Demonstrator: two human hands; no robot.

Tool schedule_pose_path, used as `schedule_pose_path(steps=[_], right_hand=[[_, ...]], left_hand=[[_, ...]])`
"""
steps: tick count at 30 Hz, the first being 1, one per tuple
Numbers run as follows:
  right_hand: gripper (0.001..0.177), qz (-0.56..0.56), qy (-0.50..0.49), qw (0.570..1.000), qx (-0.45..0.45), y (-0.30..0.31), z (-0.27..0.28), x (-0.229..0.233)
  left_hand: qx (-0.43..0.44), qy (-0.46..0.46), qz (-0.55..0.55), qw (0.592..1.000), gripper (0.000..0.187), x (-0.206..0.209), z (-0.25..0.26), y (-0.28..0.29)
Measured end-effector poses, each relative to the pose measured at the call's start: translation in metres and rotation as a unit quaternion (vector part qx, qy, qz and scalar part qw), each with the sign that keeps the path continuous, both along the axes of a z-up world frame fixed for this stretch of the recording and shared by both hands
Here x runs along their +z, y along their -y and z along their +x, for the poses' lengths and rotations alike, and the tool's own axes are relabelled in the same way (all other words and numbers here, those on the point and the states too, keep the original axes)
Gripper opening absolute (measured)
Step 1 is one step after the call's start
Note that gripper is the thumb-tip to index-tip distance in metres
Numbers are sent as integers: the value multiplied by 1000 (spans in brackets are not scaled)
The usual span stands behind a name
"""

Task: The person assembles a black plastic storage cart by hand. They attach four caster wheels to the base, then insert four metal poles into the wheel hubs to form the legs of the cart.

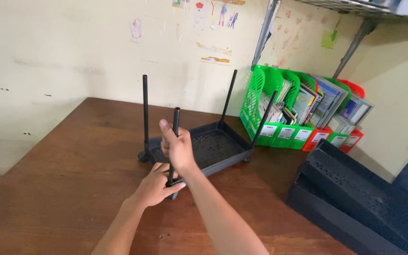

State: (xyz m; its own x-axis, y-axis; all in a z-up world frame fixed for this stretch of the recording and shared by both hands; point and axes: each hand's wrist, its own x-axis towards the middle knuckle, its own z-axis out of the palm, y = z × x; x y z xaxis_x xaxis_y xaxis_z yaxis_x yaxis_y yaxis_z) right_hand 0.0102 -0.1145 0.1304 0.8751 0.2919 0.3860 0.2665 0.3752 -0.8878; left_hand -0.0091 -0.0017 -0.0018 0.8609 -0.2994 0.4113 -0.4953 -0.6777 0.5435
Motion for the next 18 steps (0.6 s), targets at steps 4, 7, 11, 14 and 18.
schedule_pose_path(steps=[4,7,11,14,18], right_hand=[[51,-14,-10,963,268,24,10,32],[67,25,6,940,340,26,19,50],[67,68,-22,964,255,12,18,54],[63,37,-8,994,103,4,16,54],[65,7,27,997,-69,-5,7,47]], left_hand=[[-37,47,-7,998,37,13,1,-3],[-35,42,1,999,39,17,1,-2],[15,31,55,998,42,18,-4,-1],[29,92,17,995,40,19,-5,4],[60,21,51,997,37,14,-8,8]])
